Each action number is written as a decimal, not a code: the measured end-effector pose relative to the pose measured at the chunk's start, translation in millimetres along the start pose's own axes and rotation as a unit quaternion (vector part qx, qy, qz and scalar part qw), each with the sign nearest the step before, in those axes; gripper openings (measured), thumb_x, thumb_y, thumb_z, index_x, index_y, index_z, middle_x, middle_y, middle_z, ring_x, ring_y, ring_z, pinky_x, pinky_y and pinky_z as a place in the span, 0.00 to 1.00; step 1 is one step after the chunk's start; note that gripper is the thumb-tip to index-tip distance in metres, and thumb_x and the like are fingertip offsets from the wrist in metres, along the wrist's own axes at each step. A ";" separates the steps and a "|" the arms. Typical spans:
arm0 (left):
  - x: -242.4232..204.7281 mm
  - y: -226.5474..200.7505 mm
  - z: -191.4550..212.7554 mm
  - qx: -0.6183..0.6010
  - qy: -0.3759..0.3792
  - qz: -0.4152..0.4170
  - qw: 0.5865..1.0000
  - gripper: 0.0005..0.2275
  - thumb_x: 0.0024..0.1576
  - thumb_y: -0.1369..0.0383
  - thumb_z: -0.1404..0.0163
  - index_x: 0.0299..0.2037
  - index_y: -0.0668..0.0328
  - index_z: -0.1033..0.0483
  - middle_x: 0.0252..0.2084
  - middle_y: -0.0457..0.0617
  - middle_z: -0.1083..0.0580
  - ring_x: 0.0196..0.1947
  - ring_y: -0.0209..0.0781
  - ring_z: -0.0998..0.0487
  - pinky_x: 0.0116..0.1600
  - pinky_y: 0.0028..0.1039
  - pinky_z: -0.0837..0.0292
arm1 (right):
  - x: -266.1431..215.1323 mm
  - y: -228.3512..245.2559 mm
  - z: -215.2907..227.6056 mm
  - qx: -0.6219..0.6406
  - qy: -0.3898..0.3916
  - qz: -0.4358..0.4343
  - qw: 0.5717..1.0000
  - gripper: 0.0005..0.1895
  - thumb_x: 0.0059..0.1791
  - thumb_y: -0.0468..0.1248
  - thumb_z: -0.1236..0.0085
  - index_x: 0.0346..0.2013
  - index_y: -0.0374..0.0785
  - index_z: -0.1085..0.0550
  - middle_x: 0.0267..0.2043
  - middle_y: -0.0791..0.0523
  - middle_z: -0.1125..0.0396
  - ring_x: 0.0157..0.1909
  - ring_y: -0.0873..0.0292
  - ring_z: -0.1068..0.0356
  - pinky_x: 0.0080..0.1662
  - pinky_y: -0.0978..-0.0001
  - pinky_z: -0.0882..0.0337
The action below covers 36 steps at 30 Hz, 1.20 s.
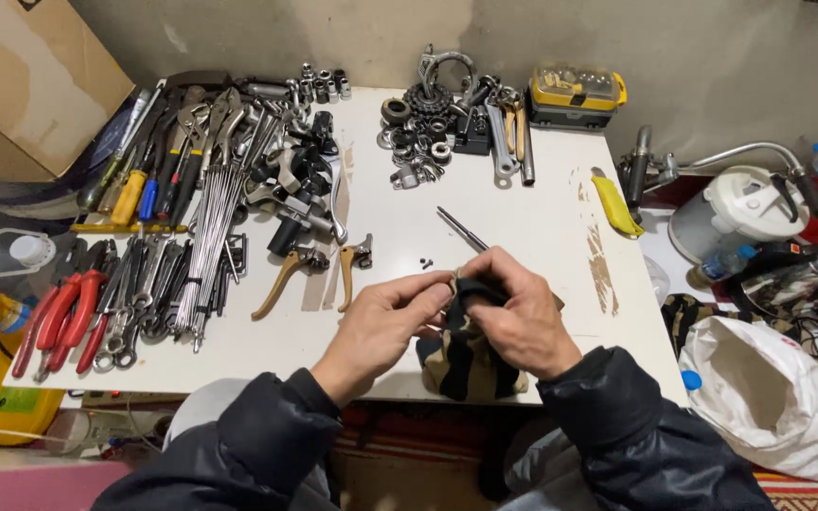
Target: Cleaning and assembling small mechanical components using a cloth on a workbench
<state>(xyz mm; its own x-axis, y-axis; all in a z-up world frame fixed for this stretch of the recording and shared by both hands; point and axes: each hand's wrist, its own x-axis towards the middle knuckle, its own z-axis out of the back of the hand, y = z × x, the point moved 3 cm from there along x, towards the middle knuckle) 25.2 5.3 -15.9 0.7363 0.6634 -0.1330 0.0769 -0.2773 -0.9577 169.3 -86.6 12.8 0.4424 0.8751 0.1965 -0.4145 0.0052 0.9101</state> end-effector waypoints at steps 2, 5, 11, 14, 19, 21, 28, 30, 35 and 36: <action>3.7 -0.6 1.9 -0.027 -0.005 0.012 1.000 0.17 0.58 0.67 0.43 0.55 0.69 0.21 0.44 0.62 0.19 0.39 0.45 0.18 0.43 0.31 0.18 | 2.7 2.4 0.6 -0.034 -0.001 0.012 0.999 0.17 0.36 0.26 0.40 0.37 0.44 0.20 0.26 0.56 0.28 0.32 0.61 0.28 0.36 0.70 0.29; 4.6 3.0 5.1 -0.078 -0.012 0.049 0.996 0.17 0.57 0.71 0.42 0.55 0.71 0.22 0.44 0.60 0.19 0.40 0.46 0.17 0.44 0.31 0.17 | 4.6 6.2 -1.6 -0.071 0.002 0.045 0.996 0.16 0.37 0.26 0.40 0.36 0.45 0.19 0.27 0.54 0.26 0.32 0.57 0.26 0.38 0.67 0.28; 11.0 12.3 7.4 -0.144 0.003 0.106 0.984 0.18 0.57 0.71 0.43 0.57 0.73 0.24 0.44 0.62 0.20 0.44 0.53 0.17 0.49 0.41 0.18 | 9.0 11.3 -5.1 -0.087 -0.006 0.129 0.988 0.15 0.38 0.25 0.39 0.34 0.47 0.19 0.32 0.57 0.25 0.36 0.55 0.24 0.42 0.67 0.27; 11.4 18.2 10.9 -0.167 0.002 0.120 0.979 0.17 0.59 0.70 0.45 0.56 0.75 0.25 0.46 0.62 0.21 0.45 0.52 0.18 0.51 0.42 0.19 | 10.4 5.8 -1.7 -0.094 -0.013 0.141 0.985 0.14 0.38 0.26 0.38 0.34 0.46 0.18 0.35 0.57 0.26 0.37 0.57 0.27 0.45 0.67 0.27; 13.7 19.2 22.3 -0.226 -0.005 0.132 0.965 0.18 0.60 0.69 0.48 0.56 0.77 0.28 0.48 0.64 0.23 0.48 0.55 0.19 0.54 0.45 0.21 | 13.2 13.1 3.7 -0.053 -0.094 0.069 0.992 0.13 0.40 0.26 0.33 0.35 0.44 0.18 0.33 0.54 0.29 0.37 0.61 0.29 0.43 0.69 0.29; 14.9 15.5 27.1 -0.247 -0.013 0.126 0.961 0.17 0.59 0.67 0.47 0.54 0.74 0.26 0.43 0.63 0.23 0.46 0.59 0.18 0.52 0.46 0.20 | 13.4 12.7 4.9 0.017 -0.154 -0.048 0.987 0.12 0.42 0.25 0.37 0.38 0.40 0.20 0.30 0.57 0.30 0.34 0.65 0.33 0.39 0.72 0.29; 14.3 24.4 30.2 -0.250 -0.014 0.140 0.958 0.16 0.60 0.65 0.46 0.51 0.73 0.26 0.40 0.61 0.23 0.45 0.61 0.17 0.51 0.47 0.19 | 6.9 2.4 -19.4 0.056 -0.147 -0.083 0.984 0.08 0.45 0.26 0.40 0.39 0.35 0.23 0.27 0.53 0.33 0.33 0.61 0.35 0.34 0.68 0.29; 12.0 20.2 30.5 -0.243 -0.022 0.139 0.960 0.18 0.59 0.65 0.45 0.53 0.73 0.25 0.37 0.59 0.23 0.42 0.58 0.17 0.49 0.48 0.18 | 6.7 -3.7 -32.2 -0.010 -0.033 -0.016 0.999 0.11 0.42 0.28 0.38 0.37 0.42 0.18 0.26 0.53 0.26 0.31 0.64 0.29 0.35 0.66 0.25; 17.7 48.4 44.4 -0.208 -0.051 0.140 0.967 0.17 0.58 0.65 0.42 0.52 0.71 0.23 0.32 0.50 0.26 0.33 0.40 0.22 0.43 0.34 0.18 | 2.7 -0.4 -42.7 -0.106 0.052 0.104 0.988 0.12 0.43 0.31 0.39 0.40 0.45 0.19 0.34 0.55 0.25 0.38 0.52 0.22 0.41 0.63 0.24; 18.0 54.3 45.1 -0.197 -0.050 0.140 0.969 0.17 0.58 0.65 0.41 0.52 0.70 0.23 0.30 0.49 0.27 0.31 0.37 0.24 0.41 0.31 0.19 | 2.1 -5.6 -42.8 -0.110 0.055 0.097 0.988 0.12 0.43 0.31 0.38 0.40 0.46 0.19 0.34 0.55 0.26 0.38 0.53 0.22 0.41 0.63 0.25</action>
<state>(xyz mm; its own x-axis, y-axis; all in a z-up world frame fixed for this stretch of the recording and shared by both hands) 12.3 33.5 -81.8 0.6983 0.5825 -0.4160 0.1496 -0.6871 -0.7110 138.5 -64.1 -7.5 0.2545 0.9168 0.3076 -0.6509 -0.0729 0.7557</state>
